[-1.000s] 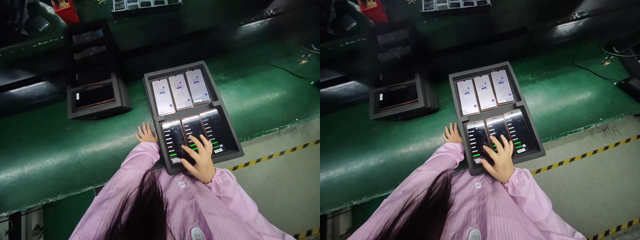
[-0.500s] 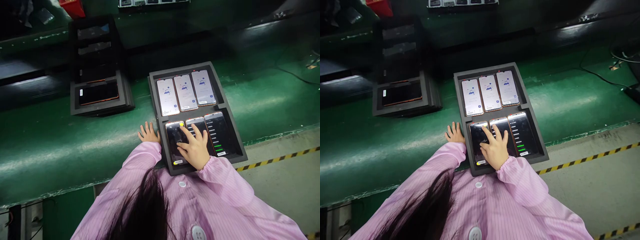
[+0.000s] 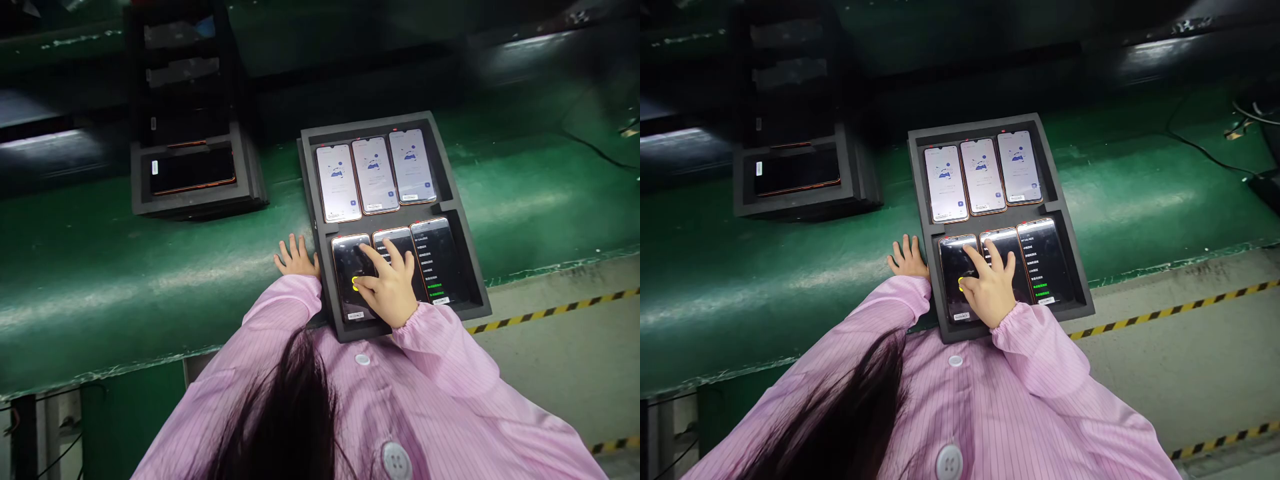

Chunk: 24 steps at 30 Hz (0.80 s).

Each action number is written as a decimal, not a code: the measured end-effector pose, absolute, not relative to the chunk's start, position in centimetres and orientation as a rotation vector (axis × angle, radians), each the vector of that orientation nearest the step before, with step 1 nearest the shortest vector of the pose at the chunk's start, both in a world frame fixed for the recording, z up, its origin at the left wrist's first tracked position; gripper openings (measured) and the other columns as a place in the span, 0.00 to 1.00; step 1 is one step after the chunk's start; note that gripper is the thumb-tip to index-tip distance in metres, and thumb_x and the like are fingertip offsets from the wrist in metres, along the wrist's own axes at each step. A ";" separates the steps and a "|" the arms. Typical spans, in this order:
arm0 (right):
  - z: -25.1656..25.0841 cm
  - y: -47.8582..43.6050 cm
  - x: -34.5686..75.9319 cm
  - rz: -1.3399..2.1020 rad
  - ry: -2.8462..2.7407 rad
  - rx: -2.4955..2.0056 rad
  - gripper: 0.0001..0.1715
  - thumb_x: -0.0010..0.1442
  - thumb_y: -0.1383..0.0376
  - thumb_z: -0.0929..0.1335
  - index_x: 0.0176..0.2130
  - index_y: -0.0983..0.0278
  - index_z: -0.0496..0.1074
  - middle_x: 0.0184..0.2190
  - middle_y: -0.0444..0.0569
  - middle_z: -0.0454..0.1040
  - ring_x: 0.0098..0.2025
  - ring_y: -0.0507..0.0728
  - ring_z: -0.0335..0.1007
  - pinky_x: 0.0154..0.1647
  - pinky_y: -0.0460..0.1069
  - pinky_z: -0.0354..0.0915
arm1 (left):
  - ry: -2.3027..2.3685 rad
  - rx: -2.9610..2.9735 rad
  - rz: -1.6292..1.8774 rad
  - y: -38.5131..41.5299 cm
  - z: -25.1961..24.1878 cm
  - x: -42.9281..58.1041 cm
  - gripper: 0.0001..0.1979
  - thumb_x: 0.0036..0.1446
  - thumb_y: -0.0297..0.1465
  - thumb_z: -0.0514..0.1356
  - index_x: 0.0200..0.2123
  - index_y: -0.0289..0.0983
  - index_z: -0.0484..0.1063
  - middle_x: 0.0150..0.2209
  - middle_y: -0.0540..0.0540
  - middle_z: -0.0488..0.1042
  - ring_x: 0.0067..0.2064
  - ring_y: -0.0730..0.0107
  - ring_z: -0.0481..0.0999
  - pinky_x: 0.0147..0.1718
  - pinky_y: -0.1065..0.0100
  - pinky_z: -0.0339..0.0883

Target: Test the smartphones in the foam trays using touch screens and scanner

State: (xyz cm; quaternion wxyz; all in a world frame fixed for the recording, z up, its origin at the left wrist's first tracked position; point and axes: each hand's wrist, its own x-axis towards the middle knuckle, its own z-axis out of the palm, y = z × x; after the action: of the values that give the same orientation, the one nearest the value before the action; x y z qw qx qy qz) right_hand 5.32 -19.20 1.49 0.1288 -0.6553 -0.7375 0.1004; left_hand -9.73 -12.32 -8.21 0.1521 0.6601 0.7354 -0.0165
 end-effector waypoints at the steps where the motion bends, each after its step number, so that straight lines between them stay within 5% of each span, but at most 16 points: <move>1: 1.4 -19.2 5.3 0.279 -2.139 -1.882 0.11 0.55 0.64 0.65 0.24 0.60 0.74 0.55 0.48 0.63 0.60 0.72 0.46 0.49 0.74 0.46 | 2.109 1.891 -0.041 -12.3 -8.2 -9.7 0.31 0.54 0.40 0.48 0.61 0.41 0.51 0.64 0.46 0.48 0.64 0.54 0.43 0.58 0.44 0.39; 14: 3.1 -23.6 11.0 -0.019 -1.531 -1.959 0.04 0.55 0.65 0.63 0.30 0.62 0.67 0.42 0.53 0.71 0.56 0.65 0.59 0.53 0.65 0.57 | 2.123 1.857 -0.040 -12.2 -8.0 -9.6 0.30 0.54 0.40 0.49 0.60 0.42 0.51 0.64 0.47 0.48 0.65 0.54 0.43 0.59 0.46 0.38; 21: -0.4 -26.8 16.6 -0.080 -1.059 -2.381 0.30 0.58 0.53 0.57 0.54 0.68 0.60 0.52 0.61 0.65 0.58 0.68 0.54 0.55 0.67 0.52 | 2.152 1.894 -0.013 -12.2 -8.1 -9.6 0.27 0.56 0.37 0.45 0.60 0.41 0.53 0.64 0.46 0.50 0.64 0.56 0.45 0.58 0.46 0.40; 24: -2.0 -27.2 18.4 0.181 -0.903 -2.514 0.37 0.58 0.51 0.54 0.59 0.71 0.54 0.50 0.64 0.67 0.52 0.69 0.62 0.50 0.66 0.57 | 2.160 1.903 -0.003 -12.2 -8.1 -9.7 0.26 0.57 0.35 0.43 0.60 0.40 0.54 0.63 0.46 0.50 0.64 0.55 0.45 0.58 0.46 0.41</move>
State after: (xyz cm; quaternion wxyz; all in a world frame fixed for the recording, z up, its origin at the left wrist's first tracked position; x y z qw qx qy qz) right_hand 18.37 -27.17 -1.97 0.2302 -0.9137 -0.3283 0.0659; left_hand -9.67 -12.22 -8.11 0.1311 0.6554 0.7438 -0.0012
